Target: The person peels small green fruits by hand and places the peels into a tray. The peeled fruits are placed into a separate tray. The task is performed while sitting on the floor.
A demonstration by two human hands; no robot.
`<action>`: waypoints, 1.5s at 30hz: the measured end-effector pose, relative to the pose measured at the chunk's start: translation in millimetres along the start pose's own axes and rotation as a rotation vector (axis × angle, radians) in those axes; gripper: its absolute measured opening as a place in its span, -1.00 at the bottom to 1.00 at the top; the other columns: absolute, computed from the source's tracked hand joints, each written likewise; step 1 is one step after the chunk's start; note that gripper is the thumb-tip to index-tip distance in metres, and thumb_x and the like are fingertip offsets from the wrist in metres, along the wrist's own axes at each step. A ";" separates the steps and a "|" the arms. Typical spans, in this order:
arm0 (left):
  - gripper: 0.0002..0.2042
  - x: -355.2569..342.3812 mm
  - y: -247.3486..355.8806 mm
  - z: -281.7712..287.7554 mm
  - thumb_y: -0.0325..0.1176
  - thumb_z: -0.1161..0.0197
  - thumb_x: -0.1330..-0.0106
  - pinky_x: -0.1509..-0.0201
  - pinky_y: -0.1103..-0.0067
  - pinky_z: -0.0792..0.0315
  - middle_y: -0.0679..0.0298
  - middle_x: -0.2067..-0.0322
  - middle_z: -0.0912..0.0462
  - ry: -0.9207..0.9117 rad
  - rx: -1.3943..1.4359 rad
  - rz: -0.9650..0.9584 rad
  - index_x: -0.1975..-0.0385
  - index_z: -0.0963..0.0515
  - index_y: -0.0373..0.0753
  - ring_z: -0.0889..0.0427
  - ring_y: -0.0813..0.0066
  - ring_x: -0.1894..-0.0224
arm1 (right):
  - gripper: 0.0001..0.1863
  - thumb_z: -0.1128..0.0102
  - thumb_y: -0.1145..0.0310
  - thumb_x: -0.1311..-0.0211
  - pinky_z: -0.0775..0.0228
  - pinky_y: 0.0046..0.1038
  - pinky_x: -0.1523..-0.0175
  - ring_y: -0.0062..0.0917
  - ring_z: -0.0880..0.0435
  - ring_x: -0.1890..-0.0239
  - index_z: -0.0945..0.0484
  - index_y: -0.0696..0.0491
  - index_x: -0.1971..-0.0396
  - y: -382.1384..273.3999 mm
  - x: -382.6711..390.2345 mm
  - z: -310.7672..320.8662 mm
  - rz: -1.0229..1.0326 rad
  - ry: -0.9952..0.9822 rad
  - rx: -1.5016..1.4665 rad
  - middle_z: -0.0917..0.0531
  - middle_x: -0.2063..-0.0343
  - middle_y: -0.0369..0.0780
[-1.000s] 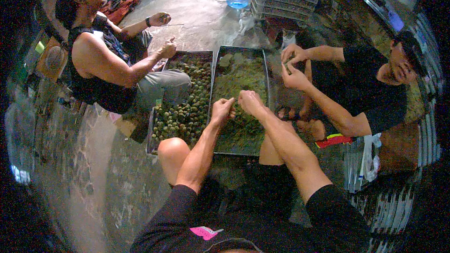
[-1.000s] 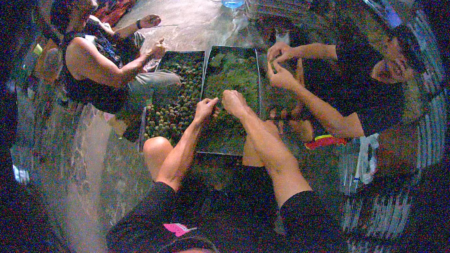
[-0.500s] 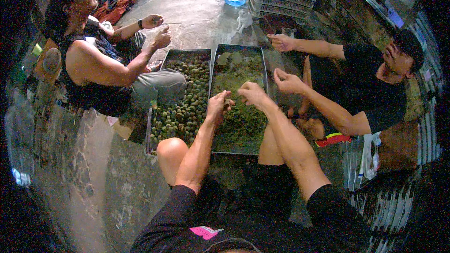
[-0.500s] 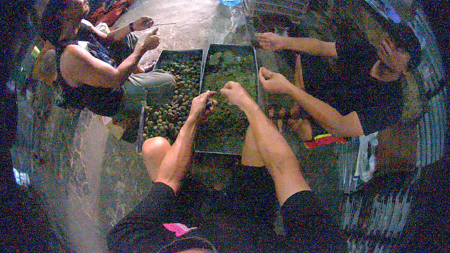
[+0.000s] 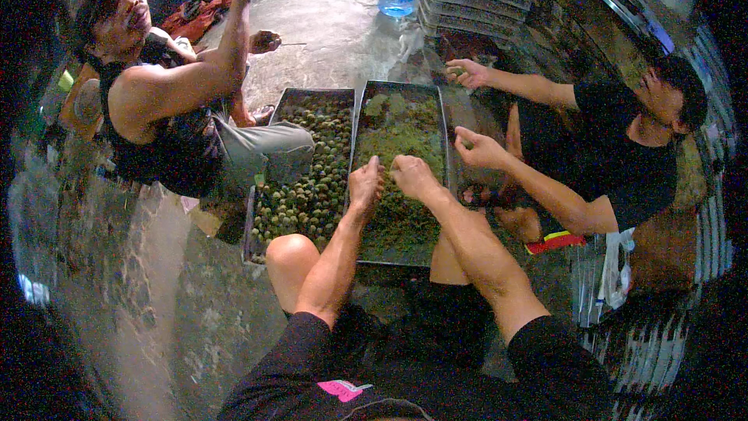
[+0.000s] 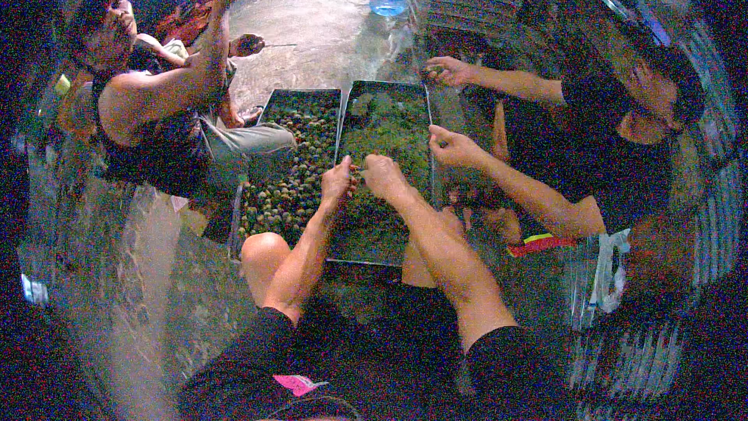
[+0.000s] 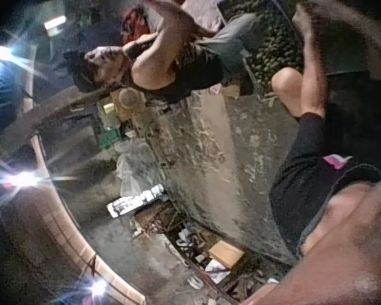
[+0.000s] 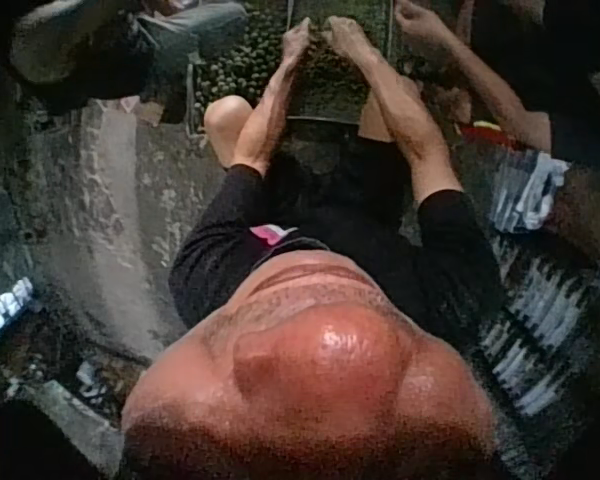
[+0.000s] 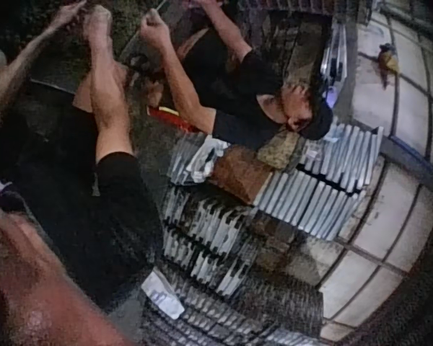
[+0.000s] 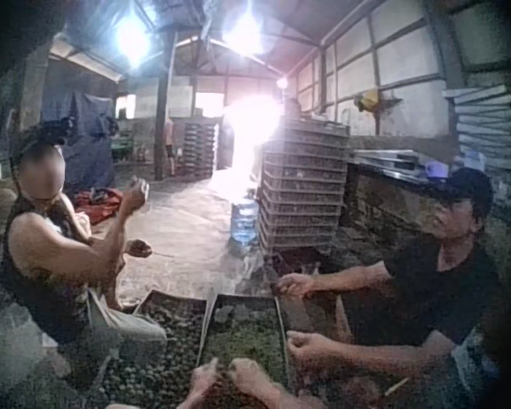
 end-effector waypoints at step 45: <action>-0.85 4.9 16.2 -4.1 -0.32 -0.03 -0.25 0.74 0.70 -0.21 0.36 0.63 -0.42 -0.259 0.549 0.023 0.31 -0.42 -0.25 -0.34 0.64 0.68 | -0.68 -0.03 0.11 -0.14 -0.32 -0.44 0.53 -0.56 -0.48 0.64 -0.50 0.10 0.50 16.6 -9.7 26.6 -0.331 0.007 -0.681 -0.55 0.66 -0.27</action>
Point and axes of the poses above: each hand's wrist, its own x-axis away from the middle knuckle, its own z-axis out of the back of the hand, y = z × x, the point moved 4 cm from there along -x, towards the middle knuckle
